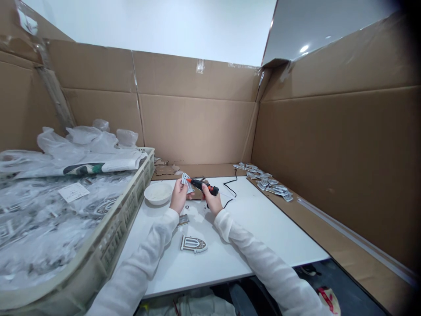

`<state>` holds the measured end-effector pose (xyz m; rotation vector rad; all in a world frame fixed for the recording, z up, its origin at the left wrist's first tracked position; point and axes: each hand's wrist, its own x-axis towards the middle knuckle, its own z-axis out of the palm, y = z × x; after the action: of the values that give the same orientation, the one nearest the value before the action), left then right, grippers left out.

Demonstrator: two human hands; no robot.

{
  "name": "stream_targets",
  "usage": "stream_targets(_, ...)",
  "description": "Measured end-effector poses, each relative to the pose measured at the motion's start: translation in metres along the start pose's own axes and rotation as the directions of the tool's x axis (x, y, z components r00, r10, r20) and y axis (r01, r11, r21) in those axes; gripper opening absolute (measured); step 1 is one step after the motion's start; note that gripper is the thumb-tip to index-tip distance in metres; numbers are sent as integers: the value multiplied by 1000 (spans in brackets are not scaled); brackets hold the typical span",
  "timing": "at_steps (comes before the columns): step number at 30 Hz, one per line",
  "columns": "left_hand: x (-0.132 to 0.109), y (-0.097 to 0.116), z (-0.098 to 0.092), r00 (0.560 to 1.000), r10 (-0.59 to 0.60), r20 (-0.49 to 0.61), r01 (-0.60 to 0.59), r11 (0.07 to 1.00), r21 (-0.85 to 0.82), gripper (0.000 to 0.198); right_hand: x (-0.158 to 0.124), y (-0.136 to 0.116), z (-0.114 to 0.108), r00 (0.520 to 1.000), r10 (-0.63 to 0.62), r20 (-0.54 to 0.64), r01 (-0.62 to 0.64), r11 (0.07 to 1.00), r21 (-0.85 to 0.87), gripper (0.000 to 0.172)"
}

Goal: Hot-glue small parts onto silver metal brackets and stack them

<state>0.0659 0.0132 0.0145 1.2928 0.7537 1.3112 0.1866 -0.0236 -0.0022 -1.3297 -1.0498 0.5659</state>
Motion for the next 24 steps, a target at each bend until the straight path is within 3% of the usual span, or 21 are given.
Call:
stream_targets(5, -1, 3, 0, 999, 33, -16, -32, 999, 34, 18, 1, -8, -1, 989, -86, -117, 81, 995, -52, 44)
stream_targets(9, -4, 9, -1, 996, 79, -50, -77, 996, 42, 16, 17, -14, -17, 955, -14, -296, 7, 1000, -25, 42)
stream_targets(11, 2, 9, 1, 996, 57, -73, -56, 998, 23, 16, 27, -10, -35, 961, -59, -271, 43, 997, -68, 36)
stream_targets(13, 17, 8, 10, 997, -22, -77, 22, 1000, 5, 17, 31, -4, -59, 976, -141, -163, 114, 979, -167, 25)
stream_targets(15, 42, 5, 29, 991, -125, -41, 126, 992, 20, 15, 26, 3, -86, 986, -165, -34, 147, 942, -302, 14)
stream_targets(18, 88, -7, 76, 964, -251, 83, 230, 951, 205, 7, 6, 8, -120, 986, -105, 128, 154, 862, -483, 12)
stream_targets(21, 133, -29, 133, 935, -315, 159, 232, 889, 395, 10, -13, 15, -140, 971, -117, 208, 223, 750, -623, 15)
stream_targets(24, 170, -54, 187, 942, -286, 176, 170, 858, 484, 10, -17, 29, -146, 976, -52, 212, 202, 585, -785, 25)
